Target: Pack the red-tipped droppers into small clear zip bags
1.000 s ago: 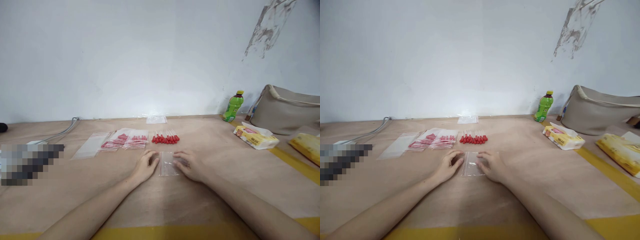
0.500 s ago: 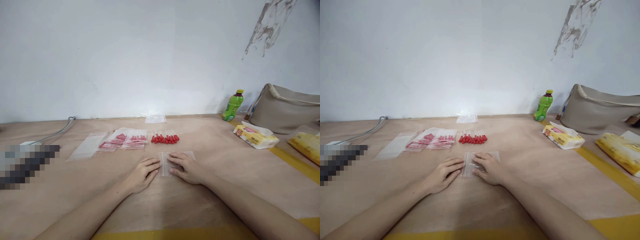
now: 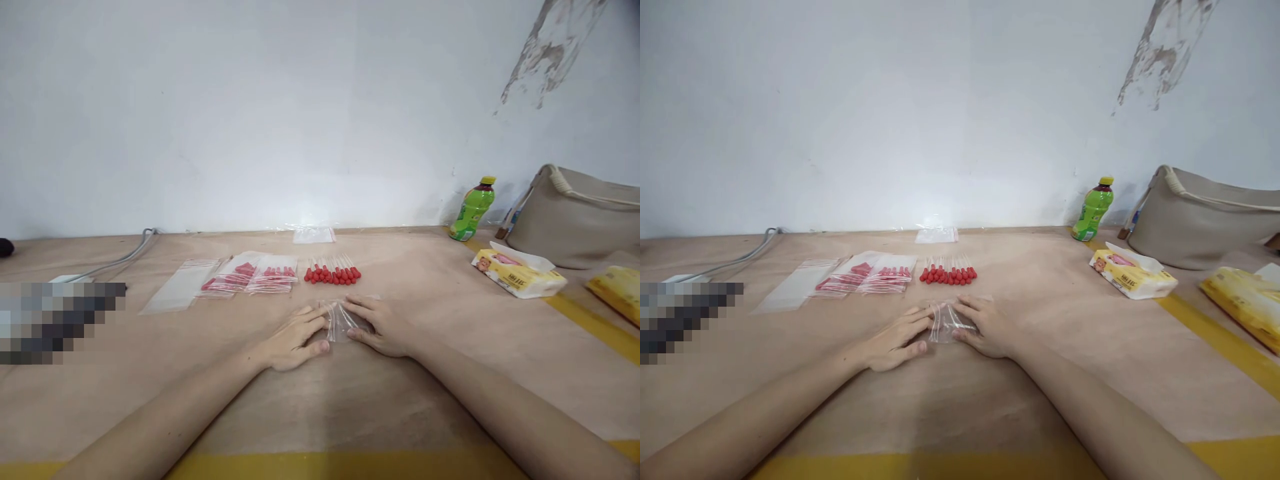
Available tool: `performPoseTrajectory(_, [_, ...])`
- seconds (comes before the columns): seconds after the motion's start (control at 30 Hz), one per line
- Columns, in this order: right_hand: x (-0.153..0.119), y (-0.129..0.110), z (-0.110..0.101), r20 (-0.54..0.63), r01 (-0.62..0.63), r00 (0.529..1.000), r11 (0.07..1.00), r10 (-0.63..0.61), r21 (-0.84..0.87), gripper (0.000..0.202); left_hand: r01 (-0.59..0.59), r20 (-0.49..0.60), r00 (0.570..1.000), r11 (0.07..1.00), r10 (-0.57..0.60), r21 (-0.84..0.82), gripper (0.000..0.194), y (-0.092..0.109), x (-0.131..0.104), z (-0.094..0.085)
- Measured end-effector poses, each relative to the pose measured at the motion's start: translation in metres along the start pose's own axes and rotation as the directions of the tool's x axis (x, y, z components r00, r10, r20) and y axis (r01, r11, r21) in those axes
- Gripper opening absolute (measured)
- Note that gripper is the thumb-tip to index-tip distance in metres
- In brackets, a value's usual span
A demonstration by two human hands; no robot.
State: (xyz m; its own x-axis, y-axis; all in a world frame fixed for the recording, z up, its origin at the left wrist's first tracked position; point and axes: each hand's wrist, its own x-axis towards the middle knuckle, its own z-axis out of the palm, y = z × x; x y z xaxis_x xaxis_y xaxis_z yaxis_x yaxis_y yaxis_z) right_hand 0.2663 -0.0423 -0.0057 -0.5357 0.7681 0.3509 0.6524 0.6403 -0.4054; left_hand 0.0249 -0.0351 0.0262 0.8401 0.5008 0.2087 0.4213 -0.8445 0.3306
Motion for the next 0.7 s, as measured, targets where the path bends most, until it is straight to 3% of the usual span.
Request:
performPoseTrajectory(0.2, [0.001, 0.007, -0.005, -0.007, -0.049, 0.999, 0.999, 0.049, 0.012, 0.056, 0.107, -0.073, 0.992, 0.993, -0.104, 0.043, 0.041, 0.002, 0.007, 0.015])
performPoseTrajectory(0.43, [0.002, 0.007, -0.009, 0.017, -0.09, 0.996, 0.993, 0.089, 0.074, 0.059, 0.027, -0.012, 1.0, 0.998, -0.027, 0.056, 0.037, 0.003, 0.002, 0.007])
performPoseTrajectory(0.57, [0.0, 0.011, -0.012, 0.055, -0.069, 0.996, 0.996, 0.066, 0.056, 0.06, -0.007, 0.027, 1.0, 1.0, 0.008, -0.017, 0.031, -0.005, -0.003, 0.002])
performPoseTrajectory(0.63, [0.0, 0.012, -0.012, 0.069, -0.042, 0.997, 0.999, 0.039, 0.031, 0.06, 0.033, -0.026, 0.999, 0.995, -0.036, -0.092, 0.034, -0.01, -0.005, 0.001])
performPoseTrajectory(0.7, [0.0, 0.013, -0.012, 0.065, -0.03, 0.997, 0.999, 0.029, 0.011, 0.06, 0.112, -0.202, 0.968, 0.978, -0.147, -0.173, 0.036, -0.015, -0.004, 0.0])
